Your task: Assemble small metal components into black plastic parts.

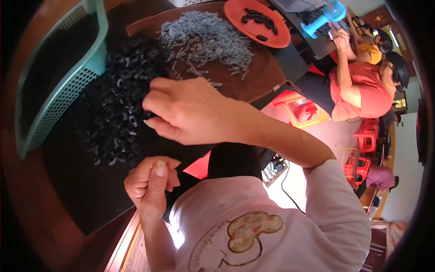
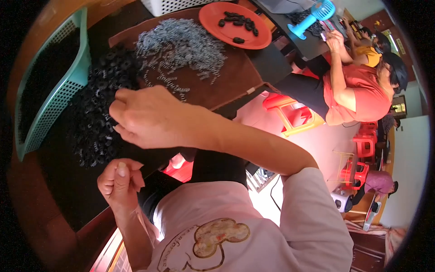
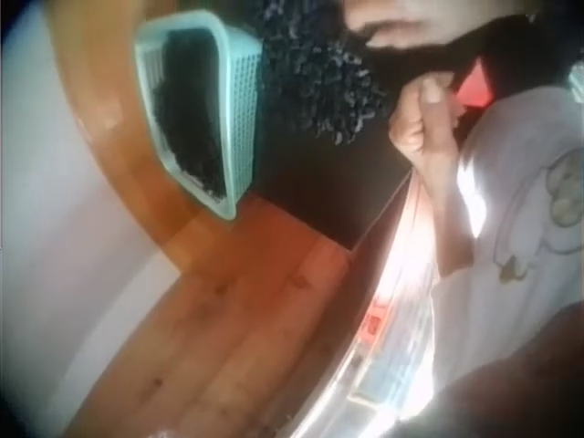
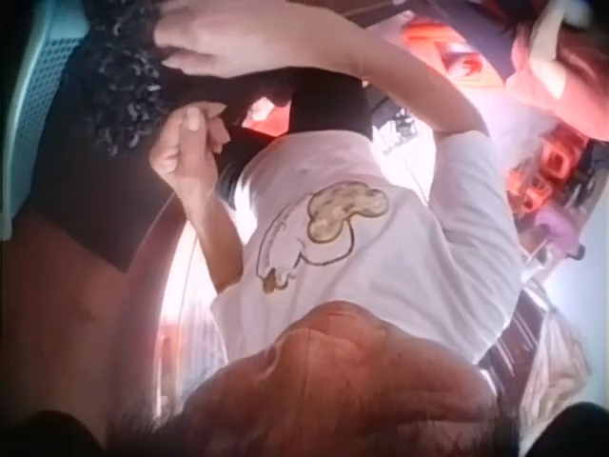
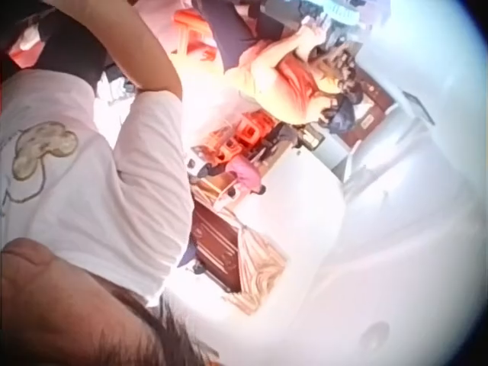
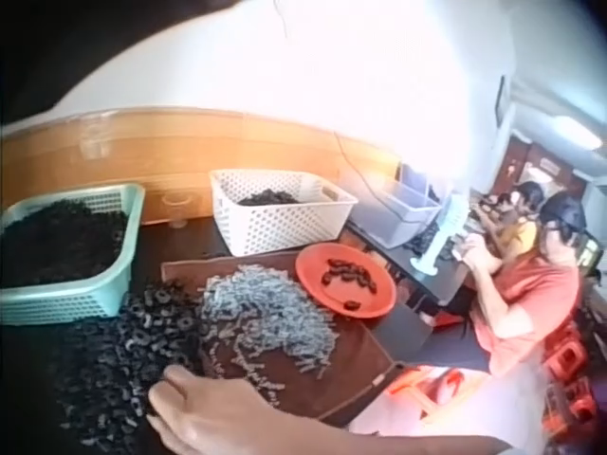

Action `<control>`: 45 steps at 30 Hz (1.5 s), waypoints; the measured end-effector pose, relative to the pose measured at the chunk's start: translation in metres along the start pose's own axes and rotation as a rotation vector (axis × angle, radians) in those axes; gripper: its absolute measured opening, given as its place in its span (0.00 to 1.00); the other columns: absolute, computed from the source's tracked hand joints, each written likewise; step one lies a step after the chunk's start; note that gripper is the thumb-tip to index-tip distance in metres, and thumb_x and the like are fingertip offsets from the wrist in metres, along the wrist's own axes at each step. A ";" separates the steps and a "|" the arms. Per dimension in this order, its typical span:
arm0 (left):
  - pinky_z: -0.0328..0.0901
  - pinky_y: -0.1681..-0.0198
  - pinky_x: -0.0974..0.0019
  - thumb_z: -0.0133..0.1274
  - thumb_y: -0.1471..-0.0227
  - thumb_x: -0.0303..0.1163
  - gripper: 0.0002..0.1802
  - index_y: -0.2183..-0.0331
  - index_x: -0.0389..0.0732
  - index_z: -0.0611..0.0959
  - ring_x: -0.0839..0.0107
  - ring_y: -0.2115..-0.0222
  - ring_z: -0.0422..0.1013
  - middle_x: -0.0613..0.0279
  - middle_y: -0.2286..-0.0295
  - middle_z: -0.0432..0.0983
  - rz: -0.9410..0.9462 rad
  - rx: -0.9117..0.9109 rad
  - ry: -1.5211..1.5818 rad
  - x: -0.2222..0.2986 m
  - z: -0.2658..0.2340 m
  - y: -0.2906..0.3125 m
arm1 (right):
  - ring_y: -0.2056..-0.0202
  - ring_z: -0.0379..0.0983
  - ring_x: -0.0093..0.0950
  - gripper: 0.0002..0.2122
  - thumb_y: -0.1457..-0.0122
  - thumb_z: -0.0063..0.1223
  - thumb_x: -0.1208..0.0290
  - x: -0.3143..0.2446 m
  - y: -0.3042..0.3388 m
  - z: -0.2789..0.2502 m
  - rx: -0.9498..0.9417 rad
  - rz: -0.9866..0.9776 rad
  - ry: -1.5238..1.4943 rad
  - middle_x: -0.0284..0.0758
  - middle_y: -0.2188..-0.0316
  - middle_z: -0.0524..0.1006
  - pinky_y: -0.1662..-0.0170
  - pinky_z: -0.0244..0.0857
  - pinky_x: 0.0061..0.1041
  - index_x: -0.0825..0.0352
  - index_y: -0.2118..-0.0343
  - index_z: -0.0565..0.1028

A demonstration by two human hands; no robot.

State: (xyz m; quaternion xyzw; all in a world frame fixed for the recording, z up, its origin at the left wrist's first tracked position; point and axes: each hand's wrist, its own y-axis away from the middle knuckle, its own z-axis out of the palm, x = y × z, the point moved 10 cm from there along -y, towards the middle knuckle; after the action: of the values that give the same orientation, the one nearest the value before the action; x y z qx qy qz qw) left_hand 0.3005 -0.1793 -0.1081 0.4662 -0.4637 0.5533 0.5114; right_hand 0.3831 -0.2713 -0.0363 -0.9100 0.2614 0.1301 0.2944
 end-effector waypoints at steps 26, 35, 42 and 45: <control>0.58 0.80 0.77 0.48 0.39 0.42 0.18 0.68 0.33 0.76 0.79 0.83 0.65 0.61 0.79 0.73 0.051 0.029 0.029 -0.003 0.002 0.004 | 0.71 0.71 0.40 0.08 0.46 0.52 0.72 -0.018 0.063 -0.032 -0.034 0.025 -0.396 0.39 0.72 0.69 0.73 0.68 0.36 0.66 0.65 0.70; 0.55 0.82 0.78 0.47 0.39 0.41 0.18 0.71 0.34 0.76 0.80 0.86 0.62 0.59 0.81 0.73 0.071 0.019 0.038 0.001 0.006 0.001 | 0.70 0.72 0.38 0.13 0.53 0.54 0.84 0.090 0.101 -0.102 -0.139 0.201 0.264 0.34 0.69 0.70 0.72 0.65 0.32 0.64 0.62 0.73; 0.55 0.83 0.77 0.47 0.39 0.41 0.19 0.71 0.33 0.76 0.80 0.86 0.62 0.59 0.82 0.73 0.058 0.048 0.024 -0.001 0.003 0.004 | 0.72 0.72 0.36 0.04 0.48 0.51 0.75 0.094 0.095 -0.073 -0.351 0.123 0.458 0.35 0.69 0.67 0.72 0.66 0.34 0.67 0.71 0.70; 0.55 0.83 0.77 0.47 0.39 0.41 0.19 0.71 0.33 0.76 0.79 0.86 0.62 0.59 0.82 0.73 0.046 0.067 0.028 -0.001 0.003 0.005 | 0.71 0.72 0.37 0.03 0.47 0.50 0.75 0.094 0.092 -0.079 -0.262 0.119 0.386 0.37 0.70 0.67 0.71 0.65 0.34 0.67 0.70 0.70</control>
State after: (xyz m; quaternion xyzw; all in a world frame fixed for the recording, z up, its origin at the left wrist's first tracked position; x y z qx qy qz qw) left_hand 0.2960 -0.1827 -0.1088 0.4645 -0.4482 0.5865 0.4894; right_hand 0.4167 -0.4198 -0.0527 -0.9314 0.3469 0.0037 0.1103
